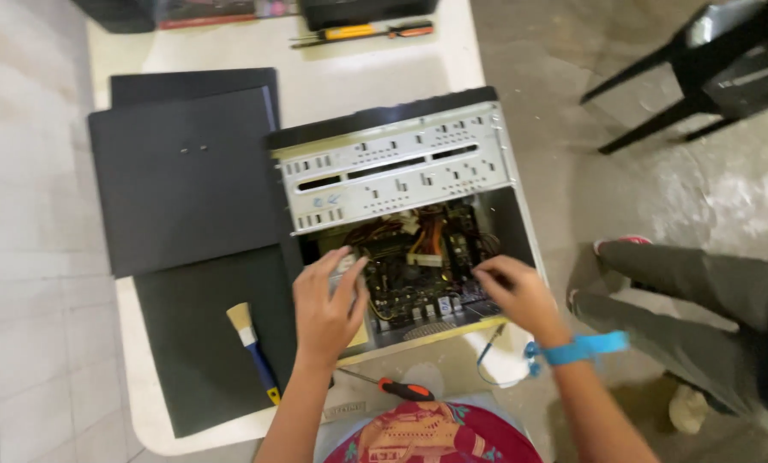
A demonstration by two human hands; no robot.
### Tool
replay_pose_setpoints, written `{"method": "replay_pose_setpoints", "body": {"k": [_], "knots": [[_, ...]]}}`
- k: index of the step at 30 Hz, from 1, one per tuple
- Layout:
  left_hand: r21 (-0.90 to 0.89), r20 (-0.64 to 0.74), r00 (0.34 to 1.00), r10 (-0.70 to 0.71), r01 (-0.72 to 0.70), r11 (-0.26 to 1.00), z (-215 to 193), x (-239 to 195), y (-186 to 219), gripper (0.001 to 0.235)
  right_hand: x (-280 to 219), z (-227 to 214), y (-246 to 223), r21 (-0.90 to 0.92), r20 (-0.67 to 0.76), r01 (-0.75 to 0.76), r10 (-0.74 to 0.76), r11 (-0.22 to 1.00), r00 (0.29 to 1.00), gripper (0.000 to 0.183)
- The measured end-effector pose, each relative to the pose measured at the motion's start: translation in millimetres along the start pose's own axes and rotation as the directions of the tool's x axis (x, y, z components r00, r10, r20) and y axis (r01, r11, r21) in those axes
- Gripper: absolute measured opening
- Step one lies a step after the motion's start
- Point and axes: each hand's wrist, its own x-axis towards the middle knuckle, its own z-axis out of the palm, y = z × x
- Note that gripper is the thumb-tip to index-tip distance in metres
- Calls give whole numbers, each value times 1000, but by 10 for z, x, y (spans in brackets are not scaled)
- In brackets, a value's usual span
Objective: The person works inside an open desktop computer case, manipulating and connecting various internal cables to the motherboard and power supply. They handle a red ribbon cable and other power connectors, routing them within the chassis.
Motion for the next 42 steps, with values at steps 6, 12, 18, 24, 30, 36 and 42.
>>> {"method": "replay_pose_setpoints", "body": {"k": [6,12,18,24,30,36,42], "knots": [[-78,569,796,-205,300,951,800,249,350,35,-70,100,-17,-211,-175,-52,15,976,984,7],[-45,881,330,-339,772,634,1150,547,519,89,-63,101,-21,-193,-198,-108,69,975,978,9],[-210,866,287,-409,952,224,771,625,636,90,-62,107,-28,-188,-183,-149,114,971,976,10],[-300,862,331,-384,944,140,169,567,308,52,-49,58,-145,-196,-139,-116,90,974,986,12],[-105,821,470,-325,684,722,-310,536,50,40,-1,-5,-234,-259,38,-169,185,951,982,19],[-217,672,725,-149,385,897,-178,81,54,34,219,-72,-482,24,158,-301,293,953,943,36],[-252,633,761,-143,377,891,28,-372,304,39,732,131,-963,228,243,-464,412,856,878,90]]}}
